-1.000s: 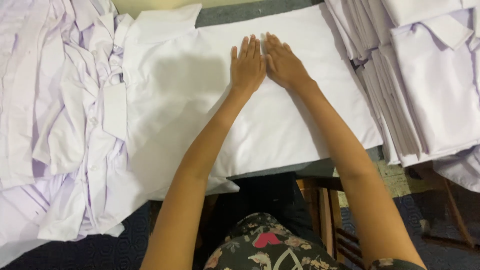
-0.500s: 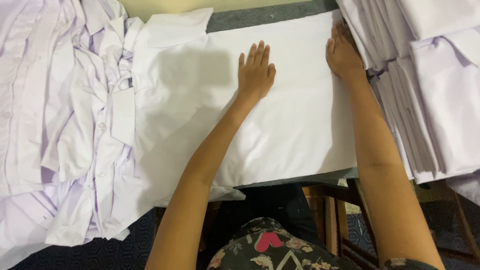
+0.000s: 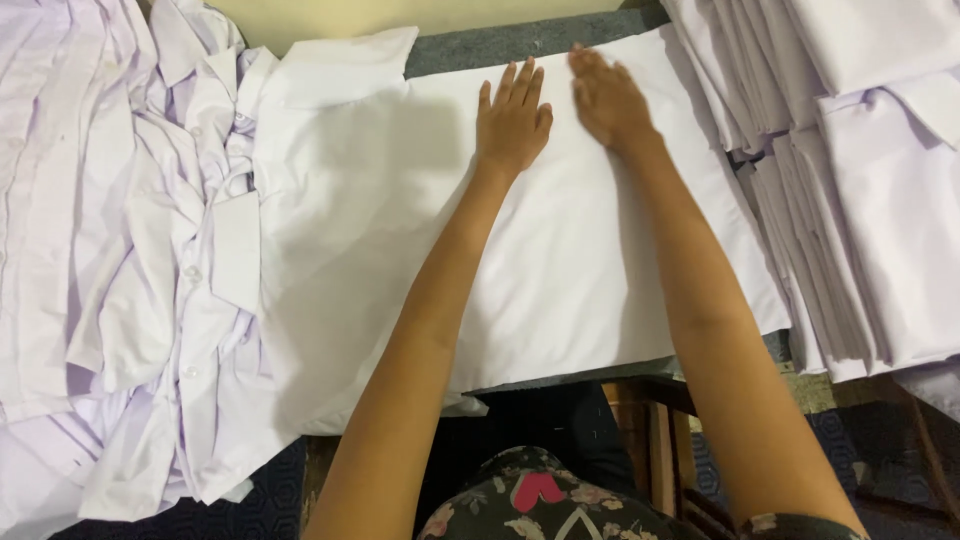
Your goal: Folding a white school uniform shirt on a table
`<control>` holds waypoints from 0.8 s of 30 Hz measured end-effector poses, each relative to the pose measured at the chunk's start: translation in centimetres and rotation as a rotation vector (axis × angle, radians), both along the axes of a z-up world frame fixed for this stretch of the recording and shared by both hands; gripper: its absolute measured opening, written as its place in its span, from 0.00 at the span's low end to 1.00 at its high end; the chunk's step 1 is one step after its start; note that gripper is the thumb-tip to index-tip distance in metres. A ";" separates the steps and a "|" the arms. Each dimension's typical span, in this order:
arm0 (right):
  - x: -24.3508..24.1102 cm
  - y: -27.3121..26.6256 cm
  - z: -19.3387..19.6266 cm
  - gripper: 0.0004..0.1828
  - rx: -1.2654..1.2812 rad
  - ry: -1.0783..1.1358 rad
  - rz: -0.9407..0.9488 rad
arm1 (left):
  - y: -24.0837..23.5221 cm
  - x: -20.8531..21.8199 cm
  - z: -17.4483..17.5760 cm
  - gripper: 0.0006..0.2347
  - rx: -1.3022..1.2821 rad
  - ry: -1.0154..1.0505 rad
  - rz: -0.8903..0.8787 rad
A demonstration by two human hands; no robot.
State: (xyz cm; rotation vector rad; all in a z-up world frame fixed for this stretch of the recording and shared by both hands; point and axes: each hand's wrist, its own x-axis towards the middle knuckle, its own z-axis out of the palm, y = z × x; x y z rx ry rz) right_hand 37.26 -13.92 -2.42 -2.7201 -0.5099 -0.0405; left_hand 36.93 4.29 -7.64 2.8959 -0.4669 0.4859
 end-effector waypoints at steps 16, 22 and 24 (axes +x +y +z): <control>3.1 -4.7 1.0 0.30 -0.453 0.215 -0.514 | 1.6 -0.4 3.3 0.27 -0.091 0.313 -0.134; -0.5 7.7 -1.1 0.32 -0.124 -0.274 0.056 | 10.1 -0.1 1.6 0.19 -0.339 -0.145 -0.279; -1.8 13.7 -2.1 0.31 -0.109 -0.286 0.135 | 15.2 -0.8 1.6 0.19 -0.283 -0.110 -0.157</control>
